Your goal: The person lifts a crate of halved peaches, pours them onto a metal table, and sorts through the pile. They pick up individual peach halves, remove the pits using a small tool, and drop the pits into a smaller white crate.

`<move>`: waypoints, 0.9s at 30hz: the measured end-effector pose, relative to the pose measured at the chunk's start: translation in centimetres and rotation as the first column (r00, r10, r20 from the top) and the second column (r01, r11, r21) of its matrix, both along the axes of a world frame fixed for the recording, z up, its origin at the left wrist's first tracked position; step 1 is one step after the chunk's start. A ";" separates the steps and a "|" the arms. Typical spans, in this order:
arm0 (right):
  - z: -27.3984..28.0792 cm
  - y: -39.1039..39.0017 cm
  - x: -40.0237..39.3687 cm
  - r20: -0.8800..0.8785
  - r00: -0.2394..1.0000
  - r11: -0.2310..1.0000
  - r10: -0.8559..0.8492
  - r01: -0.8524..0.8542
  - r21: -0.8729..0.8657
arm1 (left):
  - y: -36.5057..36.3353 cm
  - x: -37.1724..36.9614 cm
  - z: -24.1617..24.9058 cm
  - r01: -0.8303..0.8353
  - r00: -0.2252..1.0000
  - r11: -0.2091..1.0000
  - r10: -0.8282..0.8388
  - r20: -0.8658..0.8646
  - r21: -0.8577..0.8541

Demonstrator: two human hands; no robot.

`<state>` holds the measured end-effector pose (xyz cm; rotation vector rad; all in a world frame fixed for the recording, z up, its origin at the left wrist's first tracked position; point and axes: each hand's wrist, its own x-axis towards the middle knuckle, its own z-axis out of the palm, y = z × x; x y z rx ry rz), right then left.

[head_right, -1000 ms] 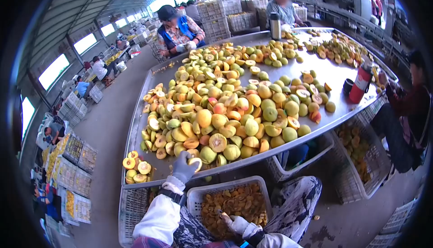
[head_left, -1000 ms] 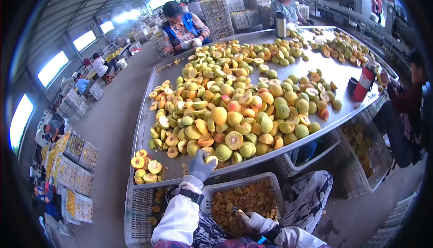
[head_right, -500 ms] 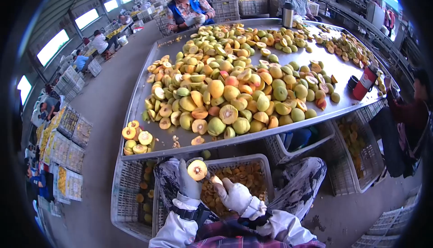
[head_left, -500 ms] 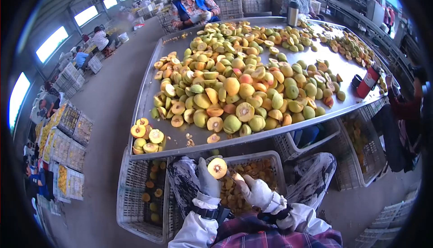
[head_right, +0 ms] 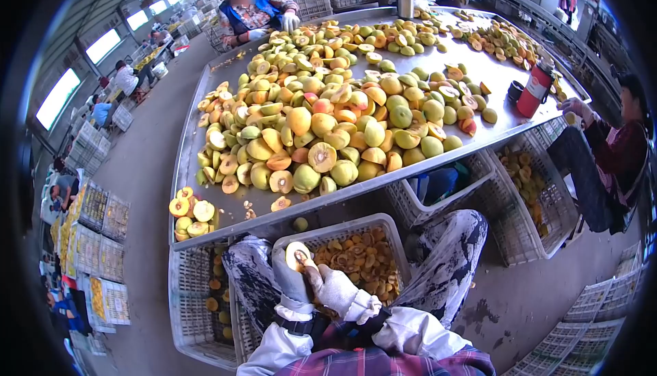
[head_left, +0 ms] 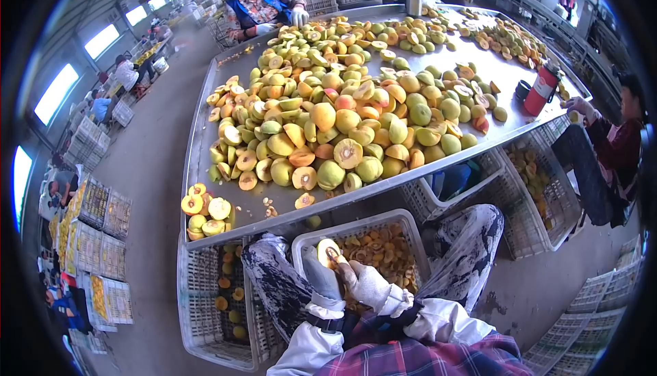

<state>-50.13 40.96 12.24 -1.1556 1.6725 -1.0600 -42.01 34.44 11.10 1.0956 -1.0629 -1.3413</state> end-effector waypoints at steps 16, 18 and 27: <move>1.9 1.4 -1.1 -0.157 0.986 0.988 0.053 -0.029 0.152 | 1.1 -0.6 0.1 -0.059 0.998 0.997 0.058 0.023 0.045; 2.3 1.6 -1.6 -0.226 0.961 0.964 0.161 -0.103 0.246 | 1.1 -0.8 0.2 -0.060 0.980 0.994 0.077 0.186 -0.092; 1.2 0.8 -6.6 0.080 0.873 0.846 0.480 -0.485 0.221 | 0.7 0.3 2.7 0.322 0.864 0.946 -0.307 0.399 0.031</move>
